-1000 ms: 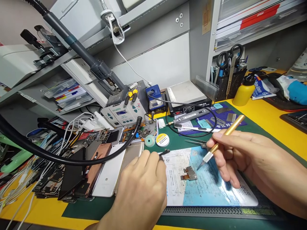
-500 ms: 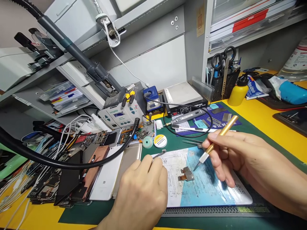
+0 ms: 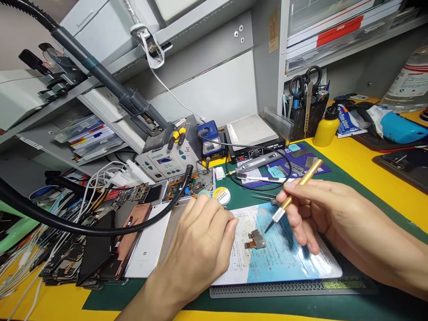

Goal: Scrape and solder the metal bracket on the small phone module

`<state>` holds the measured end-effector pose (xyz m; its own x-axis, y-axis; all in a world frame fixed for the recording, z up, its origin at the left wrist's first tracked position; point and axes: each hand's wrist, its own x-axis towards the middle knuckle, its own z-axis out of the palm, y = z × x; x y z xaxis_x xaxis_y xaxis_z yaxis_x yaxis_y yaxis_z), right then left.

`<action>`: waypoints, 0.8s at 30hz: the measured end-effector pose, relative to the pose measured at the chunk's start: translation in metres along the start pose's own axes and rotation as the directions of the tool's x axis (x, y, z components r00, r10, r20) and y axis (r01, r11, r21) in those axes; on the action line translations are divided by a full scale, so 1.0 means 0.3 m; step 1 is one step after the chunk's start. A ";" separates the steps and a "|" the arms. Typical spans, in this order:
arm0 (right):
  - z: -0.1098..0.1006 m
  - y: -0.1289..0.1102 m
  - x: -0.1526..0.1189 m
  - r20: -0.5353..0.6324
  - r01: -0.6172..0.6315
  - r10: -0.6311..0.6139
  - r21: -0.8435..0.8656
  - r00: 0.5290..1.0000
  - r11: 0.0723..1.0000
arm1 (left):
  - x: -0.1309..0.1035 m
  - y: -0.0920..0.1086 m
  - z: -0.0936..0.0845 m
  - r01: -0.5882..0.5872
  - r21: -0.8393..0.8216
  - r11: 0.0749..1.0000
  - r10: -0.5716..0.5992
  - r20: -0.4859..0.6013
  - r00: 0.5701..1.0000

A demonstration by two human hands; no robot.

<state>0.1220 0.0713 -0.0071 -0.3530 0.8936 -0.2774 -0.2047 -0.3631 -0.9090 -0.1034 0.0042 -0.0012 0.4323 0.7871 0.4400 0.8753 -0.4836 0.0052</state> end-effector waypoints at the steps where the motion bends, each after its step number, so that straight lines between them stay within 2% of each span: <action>1: 0.001 -0.001 -0.001 0.000 0.003 -0.003 -0.005 1.000 1.000 | 0.003 0.000 0.007 0.000 -0.018 1.000 0.000 0.001 1.000; 10: 0.006 -0.003 -0.004 0.015 0.013 -0.013 0.005 1.000 1.000 | 0.009 -0.001 0.040 0.017 -0.091 0.996 -0.022 -0.053 0.998; 19: 0.004 0.001 -0.001 0.020 0.009 -0.009 0.009 1.000 1.000 | 0.014 0.001 0.045 0.019 -0.101 0.995 -0.023 -0.044 0.999; 24: -0.001 0.001 0.000 0.024 0.010 -0.010 -0.004 1.000 1.000 | 0.012 -0.001 0.022 0.023 -0.109 0.994 -0.026 -0.021 0.999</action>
<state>0.1223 0.0711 -0.0075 -0.3724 0.8908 -0.2605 -0.2048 -0.3526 -0.9131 -0.1008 0.0097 -0.0057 0.4052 0.7912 0.4581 0.8563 -0.5039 0.1128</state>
